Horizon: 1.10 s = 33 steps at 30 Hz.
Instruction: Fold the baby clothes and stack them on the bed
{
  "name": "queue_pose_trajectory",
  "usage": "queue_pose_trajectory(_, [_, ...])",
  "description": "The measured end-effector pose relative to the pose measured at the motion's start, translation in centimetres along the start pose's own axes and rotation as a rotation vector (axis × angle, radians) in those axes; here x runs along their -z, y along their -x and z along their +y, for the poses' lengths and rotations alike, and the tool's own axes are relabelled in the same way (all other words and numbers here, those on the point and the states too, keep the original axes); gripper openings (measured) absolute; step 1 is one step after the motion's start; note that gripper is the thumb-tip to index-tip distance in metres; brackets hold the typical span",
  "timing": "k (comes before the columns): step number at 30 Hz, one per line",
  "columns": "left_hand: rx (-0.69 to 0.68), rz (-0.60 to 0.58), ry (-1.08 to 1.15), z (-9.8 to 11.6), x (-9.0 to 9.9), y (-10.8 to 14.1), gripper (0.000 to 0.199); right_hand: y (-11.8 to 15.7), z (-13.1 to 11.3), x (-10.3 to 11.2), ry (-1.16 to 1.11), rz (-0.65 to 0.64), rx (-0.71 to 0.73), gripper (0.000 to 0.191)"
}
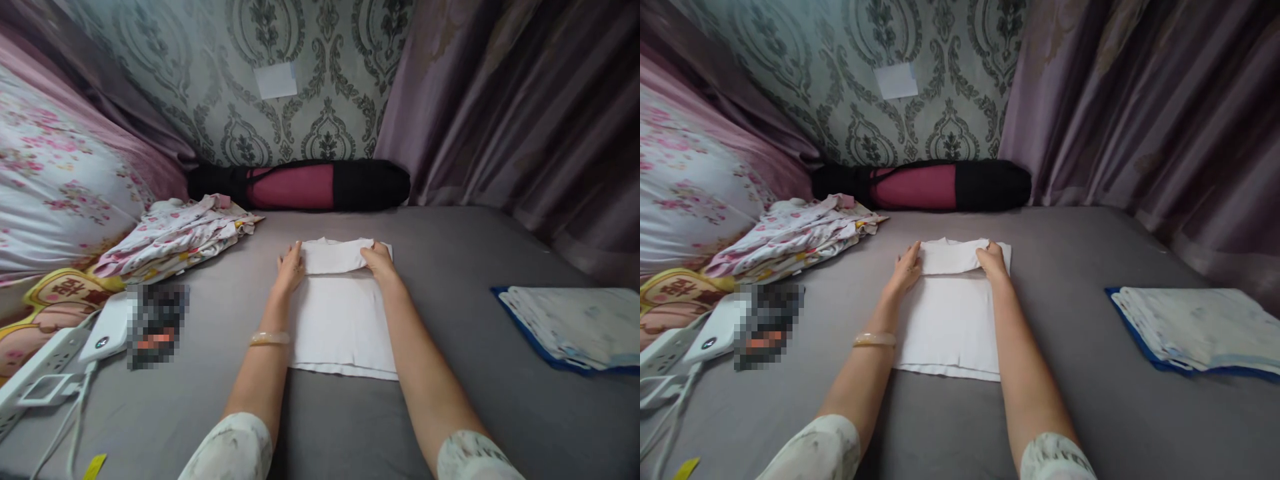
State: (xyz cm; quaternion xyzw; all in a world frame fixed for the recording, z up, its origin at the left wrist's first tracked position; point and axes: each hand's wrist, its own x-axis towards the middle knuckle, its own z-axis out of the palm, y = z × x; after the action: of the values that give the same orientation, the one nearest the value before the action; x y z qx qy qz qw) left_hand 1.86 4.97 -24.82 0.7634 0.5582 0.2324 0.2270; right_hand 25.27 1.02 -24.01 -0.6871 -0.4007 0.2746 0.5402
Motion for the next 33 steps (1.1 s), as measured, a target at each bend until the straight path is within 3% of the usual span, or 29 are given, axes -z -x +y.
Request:
queue_pose_trajectory(9, [0.071, -0.049, -0.134, 0.0, -0.4, -0.3, 0.053, 0.3, 0.9, 1.4, 0.496, 0.111, 0.019, 0.044])
queue_pose_trajectory(14, [0.025, 0.01, -0.094, -0.3, -0.2, -0.2, 0.052, 1.9, -0.1, 2.2, 0.586, 0.113, 0.06, 0.044])
queue_pose_trajectory(18, [-0.027, 0.103, -0.099, 1.8, 0.0, 0.0, 0.045, 2.9, -2.0, 1.6, 0.771, 0.167, 0.134, 0.042])
queue_pose_trajectory(20, [-0.095, 0.123, -0.118, 3.6, -0.4, 0.1, 0.045, 3.6, -2.8, 0.4, 0.796, 0.038, 0.278, 0.043])
queue_pose_trajectory(23, [-0.227, 0.031, -0.155, 5.8, -1.6, 0.5, 0.049, 4.8, -3.1, -1.9, 0.837, -0.286, 0.513, 0.05])
queue_pose_trajectory(25, [-0.243, -0.032, -0.176, 6.1, -2.5, 0.8, 0.05, 5.5, -2.7, -3.2, 0.881, -0.427, 0.549, 0.055])
queue_pose_trajectory(27, [-0.223, -0.063, -0.204, 5.5, -3.1, 0.8, 0.049, 5.9, -2.1, -3.9, 0.899, -0.474, 0.525, 0.057])
queue_pose_trajectory(33, [-0.137, -0.051, -0.296, 3.9, -3.1, 0.4, 0.051, 5.9, -1.2, -4.1, 0.91, -0.413, 0.476, 0.055])
